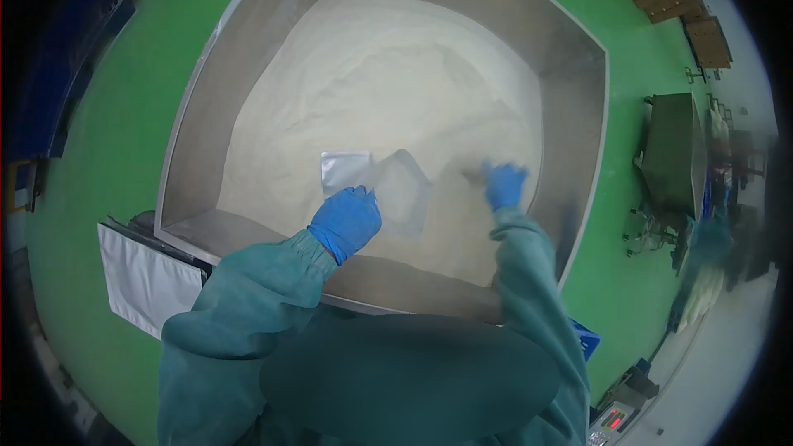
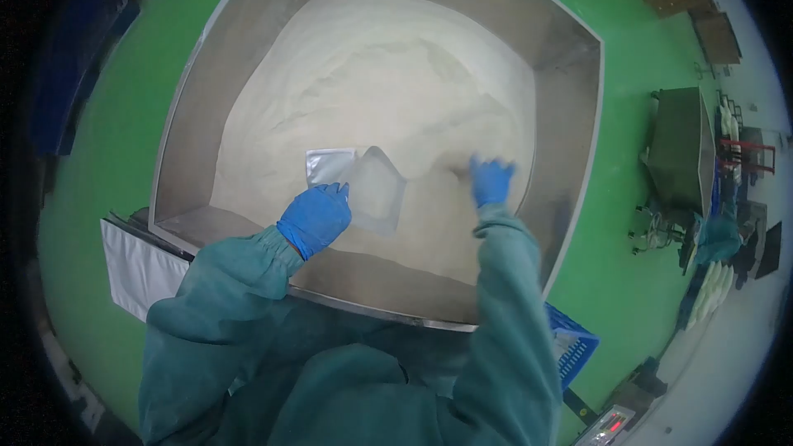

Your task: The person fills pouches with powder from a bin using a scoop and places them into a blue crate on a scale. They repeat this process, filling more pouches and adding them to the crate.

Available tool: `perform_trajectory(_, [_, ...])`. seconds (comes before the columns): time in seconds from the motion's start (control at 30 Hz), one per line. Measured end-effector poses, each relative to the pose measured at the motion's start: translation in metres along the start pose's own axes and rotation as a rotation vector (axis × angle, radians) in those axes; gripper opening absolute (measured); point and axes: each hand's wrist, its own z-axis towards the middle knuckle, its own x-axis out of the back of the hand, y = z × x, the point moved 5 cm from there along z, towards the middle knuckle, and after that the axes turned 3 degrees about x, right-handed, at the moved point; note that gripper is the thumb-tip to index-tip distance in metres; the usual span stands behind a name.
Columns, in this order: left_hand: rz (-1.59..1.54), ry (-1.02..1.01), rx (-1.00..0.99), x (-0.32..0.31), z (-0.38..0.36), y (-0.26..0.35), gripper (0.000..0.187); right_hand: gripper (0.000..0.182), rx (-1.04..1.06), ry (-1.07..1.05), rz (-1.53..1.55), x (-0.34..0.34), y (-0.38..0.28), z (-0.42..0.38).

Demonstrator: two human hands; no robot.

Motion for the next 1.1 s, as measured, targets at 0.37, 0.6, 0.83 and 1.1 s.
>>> perform_trajectory(0.37, [0.004,-0.032,0.011,0.001,-0.001,-0.003,0.024,0.032,0.165,-0.787,0.856,0.007,-0.047,-0.095])
perform_trajectory(0.6, [-0.035,-0.044,-0.02,-0.001,-0.003,0.002,0.007,0.02,0.282,-0.161,0.43,0.263,0.018,-0.122])
perform_trajectory(0.83, [-0.116,-0.043,-0.062,-0.029,-0.004,0.0,0.007,0.014,0.547,0.37,0.14,0.378,-0.04,-0.104])
perform_trajectory(1.1, [-0.079,-0.108,0.021,-0.028,-0.004,-0.008,0.008,0.031,0.353,-0.062,-0.025,0.327,-0.048,-0.066])
